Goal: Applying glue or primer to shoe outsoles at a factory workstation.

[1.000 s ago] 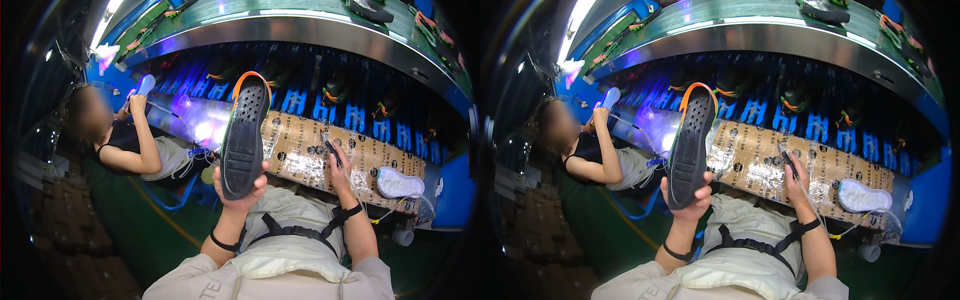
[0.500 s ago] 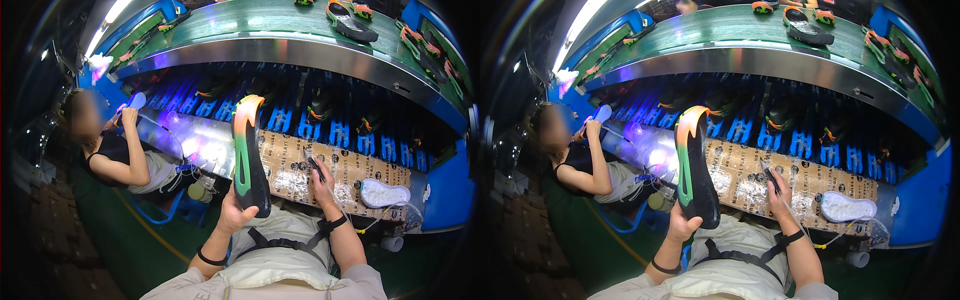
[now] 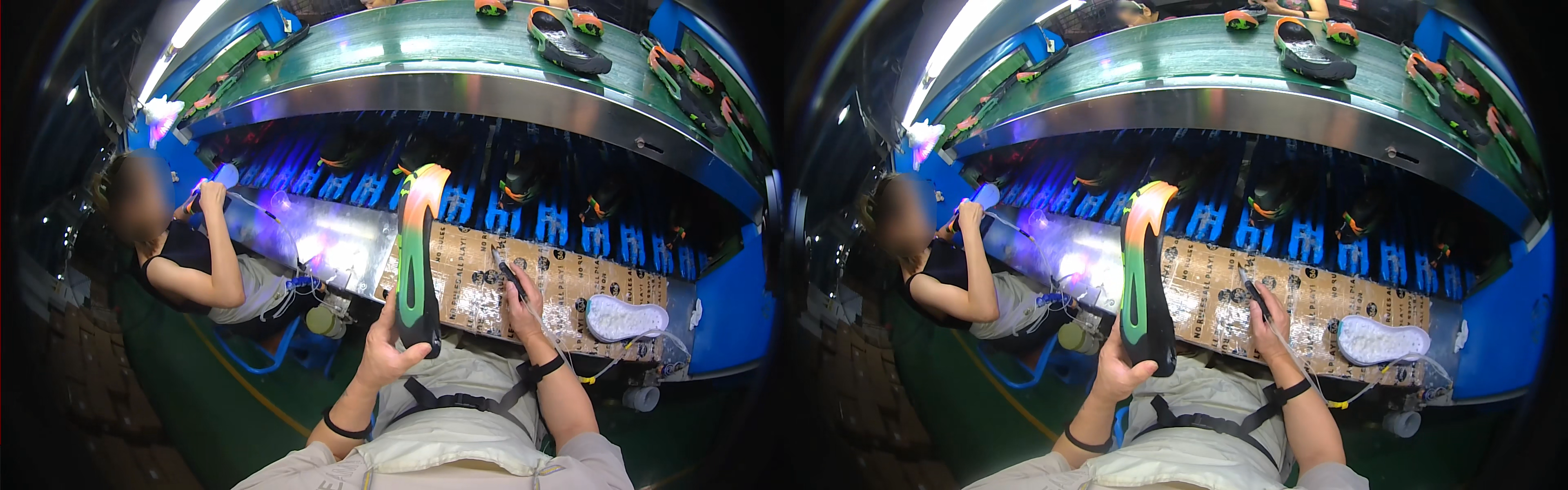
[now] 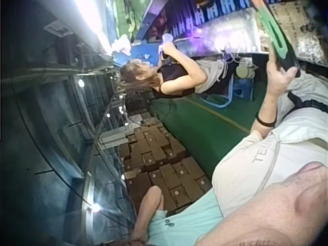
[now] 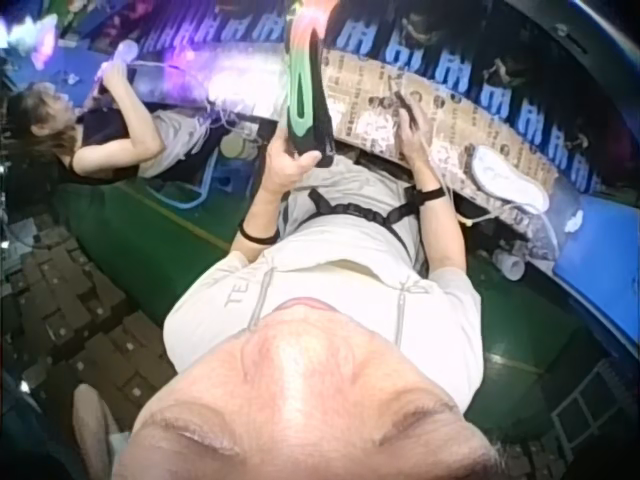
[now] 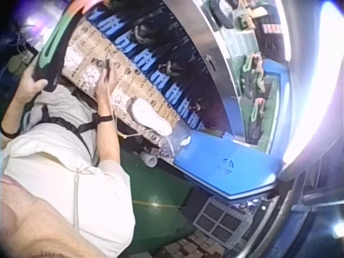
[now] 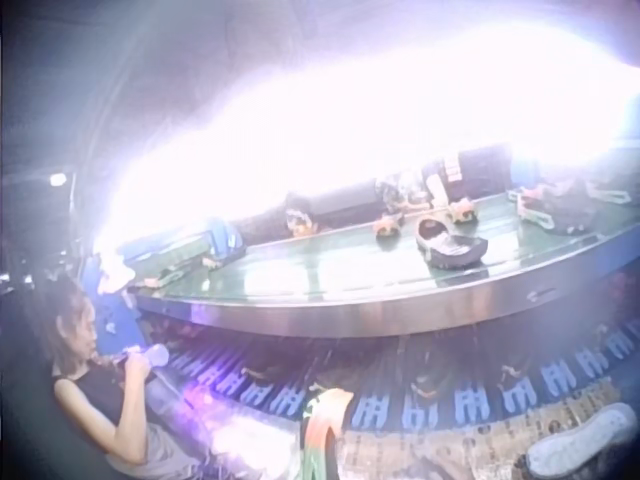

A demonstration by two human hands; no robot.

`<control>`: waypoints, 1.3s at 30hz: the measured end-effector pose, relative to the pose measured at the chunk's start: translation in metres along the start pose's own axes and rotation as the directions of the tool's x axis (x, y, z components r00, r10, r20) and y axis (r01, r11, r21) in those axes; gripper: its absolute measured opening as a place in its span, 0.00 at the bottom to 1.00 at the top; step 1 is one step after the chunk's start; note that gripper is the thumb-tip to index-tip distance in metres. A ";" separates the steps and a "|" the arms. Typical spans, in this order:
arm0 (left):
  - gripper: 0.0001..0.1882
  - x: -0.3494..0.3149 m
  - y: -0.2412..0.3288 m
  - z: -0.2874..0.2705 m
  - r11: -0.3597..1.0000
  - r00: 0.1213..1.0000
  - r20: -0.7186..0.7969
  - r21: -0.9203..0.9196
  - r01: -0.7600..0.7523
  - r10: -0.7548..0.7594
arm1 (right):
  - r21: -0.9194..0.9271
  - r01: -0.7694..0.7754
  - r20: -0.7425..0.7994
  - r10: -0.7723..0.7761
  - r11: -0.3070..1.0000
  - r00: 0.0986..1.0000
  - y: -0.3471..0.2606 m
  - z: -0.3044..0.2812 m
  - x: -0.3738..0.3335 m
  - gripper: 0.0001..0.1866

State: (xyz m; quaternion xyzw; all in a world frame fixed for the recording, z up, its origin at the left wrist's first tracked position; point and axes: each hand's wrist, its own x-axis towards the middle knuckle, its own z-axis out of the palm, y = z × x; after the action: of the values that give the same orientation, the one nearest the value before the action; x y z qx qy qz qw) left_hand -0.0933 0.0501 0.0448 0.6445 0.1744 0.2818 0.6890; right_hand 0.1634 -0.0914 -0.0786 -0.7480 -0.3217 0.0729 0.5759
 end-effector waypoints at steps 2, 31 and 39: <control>0.48 -0.003 -0.007 -0.006 0.939 0.980 0.064 -0.281 0.197 -0.187 | -0.008 0.026 -0.011 -0.026 1.000 1.000 -0.002 0.000 0.000 0.21; 0.17 0.246 0.116 0.079 0.923 0.930 0.020 0.122 -0.366 0.366 | 0.009 0.146 -0.054 -0.146 0.989 0.988 0.011 0.008 -0.002 0.21; 0.22 0.314 0.178 0.064 0.128 0.497 0.237 0.795 -0.593 0.834 | 0.004 0.085 -0.102 -0.084 0.996 0.991 0.002 0.003 -0.003 0.20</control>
State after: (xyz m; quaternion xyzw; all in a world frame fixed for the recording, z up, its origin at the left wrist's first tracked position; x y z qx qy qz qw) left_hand 0.1614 0.1945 0.2657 0.8331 0.0366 0.5488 0.0593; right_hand 0.1608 -0.0908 -0.0820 -0.7341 -0.3230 0.0114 0.5972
